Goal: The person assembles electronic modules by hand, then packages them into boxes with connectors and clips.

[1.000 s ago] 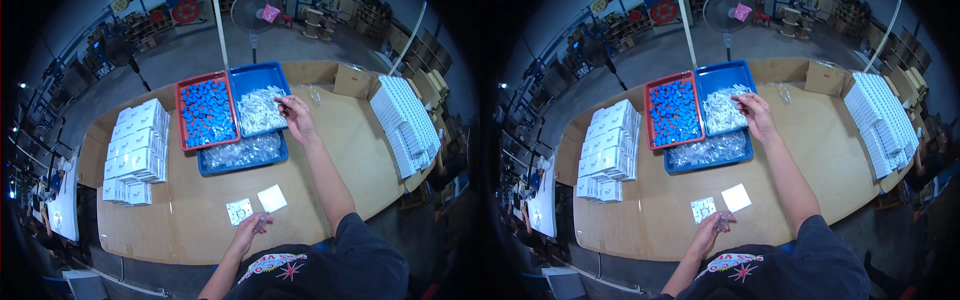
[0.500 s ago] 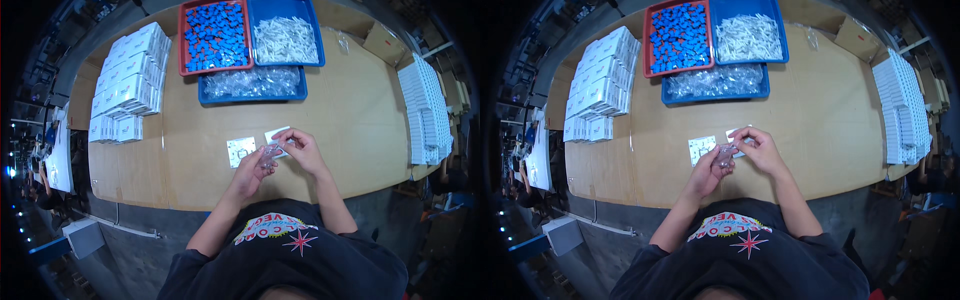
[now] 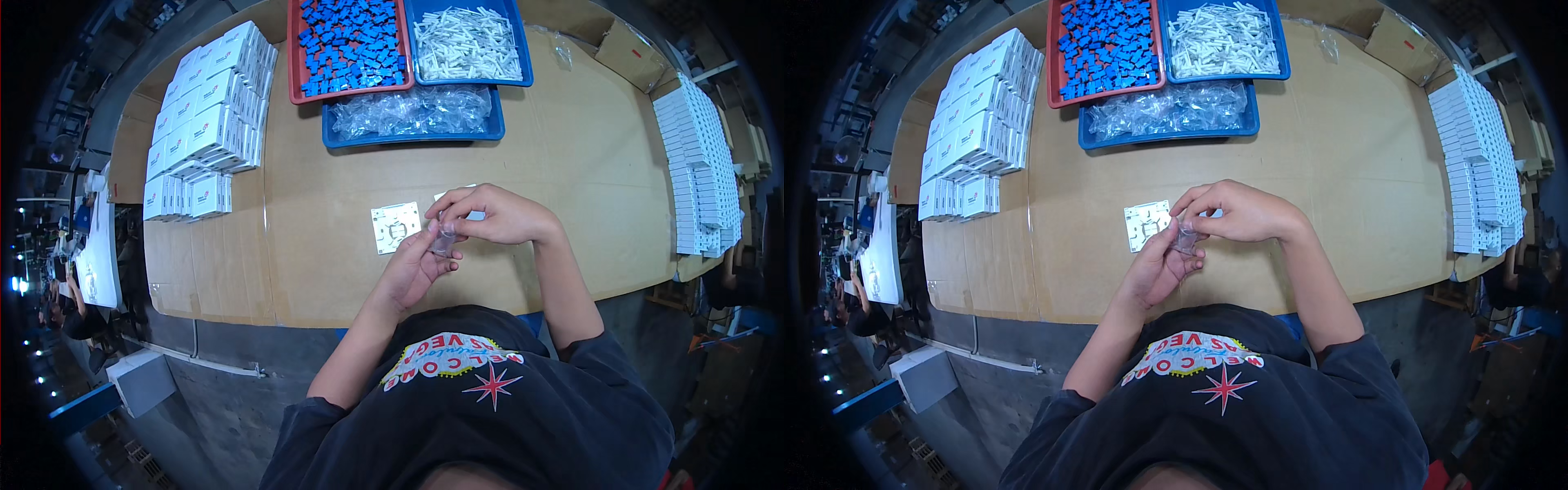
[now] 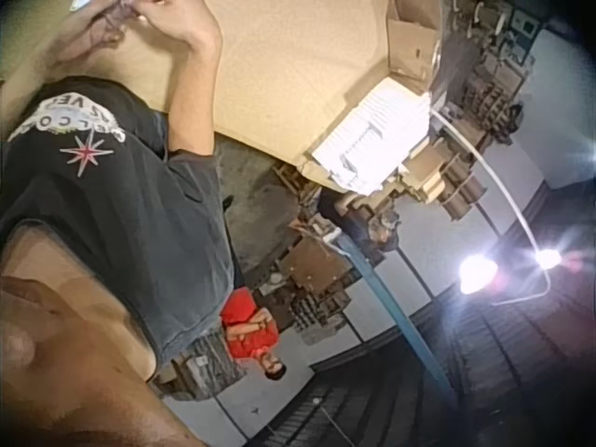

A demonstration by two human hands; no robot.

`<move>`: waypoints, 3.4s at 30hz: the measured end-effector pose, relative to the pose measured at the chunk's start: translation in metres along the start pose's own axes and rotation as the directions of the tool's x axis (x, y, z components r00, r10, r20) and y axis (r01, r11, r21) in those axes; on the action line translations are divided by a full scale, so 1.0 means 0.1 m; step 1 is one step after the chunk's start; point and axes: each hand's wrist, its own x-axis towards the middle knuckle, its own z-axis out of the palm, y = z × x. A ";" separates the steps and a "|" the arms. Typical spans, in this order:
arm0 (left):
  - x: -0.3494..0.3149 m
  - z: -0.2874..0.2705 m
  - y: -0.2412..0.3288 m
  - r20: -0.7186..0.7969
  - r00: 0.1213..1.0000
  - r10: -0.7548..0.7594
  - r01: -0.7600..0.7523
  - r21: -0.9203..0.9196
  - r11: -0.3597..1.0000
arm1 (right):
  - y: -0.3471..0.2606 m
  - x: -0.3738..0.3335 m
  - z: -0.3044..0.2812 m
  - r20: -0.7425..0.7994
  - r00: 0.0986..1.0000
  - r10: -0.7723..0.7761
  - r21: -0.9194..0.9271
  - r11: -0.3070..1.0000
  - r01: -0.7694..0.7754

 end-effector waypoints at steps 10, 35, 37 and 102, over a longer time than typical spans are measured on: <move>0.07 -0.17 -0.04 0.097 0.995 -0.003 0.009 -0.059 0.998 | -0.17 0.17 0.15 -0.010 0.991 0.132 -0.115 0.985 -0.132; -0.06 -0.16 0.03 0.021 0.999 -0.036 0.040 -0.252 0.967 | 0.53 0.73 -1.45 -0.700 0.708 -0.097 -0.313 0.932 -0.181; -0.07 -0.17 0.01 0.028 0.999 -0.038 0.044 -0.246 0.968 | 0.66 0.88 -1.83 -0.766 0.626 -0.148 -0.357 0.907 -0.223; 0.05 -0.12 -0.02 -0.021 0.996 -0.090 0.091 0.032 0.995 | 0.03 0.15 -0.18 0.134 0.988 0.081 -0.031 0.997 -0.077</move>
